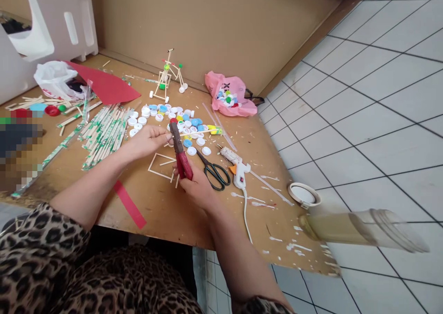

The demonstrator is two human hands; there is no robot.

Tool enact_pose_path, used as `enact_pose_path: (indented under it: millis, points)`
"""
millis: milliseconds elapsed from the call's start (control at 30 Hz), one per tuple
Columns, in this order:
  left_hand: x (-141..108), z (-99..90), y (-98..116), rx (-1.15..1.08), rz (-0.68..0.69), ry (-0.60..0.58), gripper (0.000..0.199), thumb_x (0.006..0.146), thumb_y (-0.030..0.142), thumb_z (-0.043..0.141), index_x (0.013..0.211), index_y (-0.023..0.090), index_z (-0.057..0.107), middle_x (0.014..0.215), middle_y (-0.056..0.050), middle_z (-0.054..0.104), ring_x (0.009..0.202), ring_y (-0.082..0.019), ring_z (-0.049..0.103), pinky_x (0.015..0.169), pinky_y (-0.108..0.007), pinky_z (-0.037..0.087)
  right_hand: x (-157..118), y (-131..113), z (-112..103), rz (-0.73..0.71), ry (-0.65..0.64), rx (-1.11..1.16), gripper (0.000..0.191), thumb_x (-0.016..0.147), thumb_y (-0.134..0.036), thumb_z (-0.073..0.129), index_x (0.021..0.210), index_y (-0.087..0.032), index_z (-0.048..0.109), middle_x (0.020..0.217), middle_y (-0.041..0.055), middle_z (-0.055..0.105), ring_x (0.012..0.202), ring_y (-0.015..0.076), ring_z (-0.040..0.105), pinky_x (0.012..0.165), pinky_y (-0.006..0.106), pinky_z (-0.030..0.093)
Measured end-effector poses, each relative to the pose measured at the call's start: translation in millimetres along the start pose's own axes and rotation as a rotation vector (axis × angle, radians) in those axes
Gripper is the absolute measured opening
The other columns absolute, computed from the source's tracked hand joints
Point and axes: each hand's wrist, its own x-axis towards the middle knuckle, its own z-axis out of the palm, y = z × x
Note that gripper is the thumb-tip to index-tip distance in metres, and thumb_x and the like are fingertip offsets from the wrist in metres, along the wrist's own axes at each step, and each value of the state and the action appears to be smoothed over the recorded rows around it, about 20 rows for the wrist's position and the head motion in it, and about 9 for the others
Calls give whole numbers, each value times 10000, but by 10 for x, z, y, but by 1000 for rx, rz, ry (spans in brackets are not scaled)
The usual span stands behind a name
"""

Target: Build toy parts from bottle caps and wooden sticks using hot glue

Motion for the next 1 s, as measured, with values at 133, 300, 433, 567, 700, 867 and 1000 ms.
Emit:
enact_pose_path:
  millis: [133,300,433,567,700,867,1000]
  points:
    - [-19,-38,39,-2,-77,-22,251,847,266,509,709,170,695,489,55,447,552,-116,447,659,-258,426,0,-18,-18,-25,-33,17,693,634,-175,521,1327,-182,515,1087,73,663,987,227,620,824,358,520]
    - [-7,-50,-14,41,-21,-4,212,825,265,537,725,177,701,715,-9,682,763,-150,597,837,-302,467,-2,-26,-57,-25,-67,28,708,639,-176,541,1347,-197,522,1165,79,670,1071,246,606,882,374,503]
    - [8,-44,-66,81,14,-14,207,817,289,544,759,175,706,735,-18,696,762,-162,596,816,-321,481,-16,-39,-99,-7,-80,24,707,636,-182,550,1343,-196,529,1164,82,672,1105,260,597,920,390,483]
    - [20,-39,-81,100,63,-16,207,823,289,537,737,177,688,722,-15,686,728,-153,583,763,-304,487,-26,-64,-105,-10,-73,1,679,644,-195,547,1324,-197,539,1146,76,672,1052,254,598,887,383,486]
    - [21,-21,-100,141,99,-5,210,830,272,519,701,178,655,703,-17,669,726,-153,578,740,-291,485,-42,-94,-76,-42,-38,-53,655,639,-190,518,1293,-186,549,1034,51,658,972,237,579,870,378,480]
    - [8,0,-146,235,157,47,247,844,334,505,678,183,608,629,-2,596,677,-156,532,678,-286,445,-52,-128,-47,-97,35,-173,474,660,-198,470,1116,-196,600,863,17,589,832,209,530,820,369,472]
    - [1,0,-135,290,179,71,257,841,341,490,652,188,569,601,12,538,629,-142,470,638,-281,393,-46,-161,-49,-202,122,-351,105,705,-225,471,789,-223,535,789,23,552,801,210,506,819,378,447]
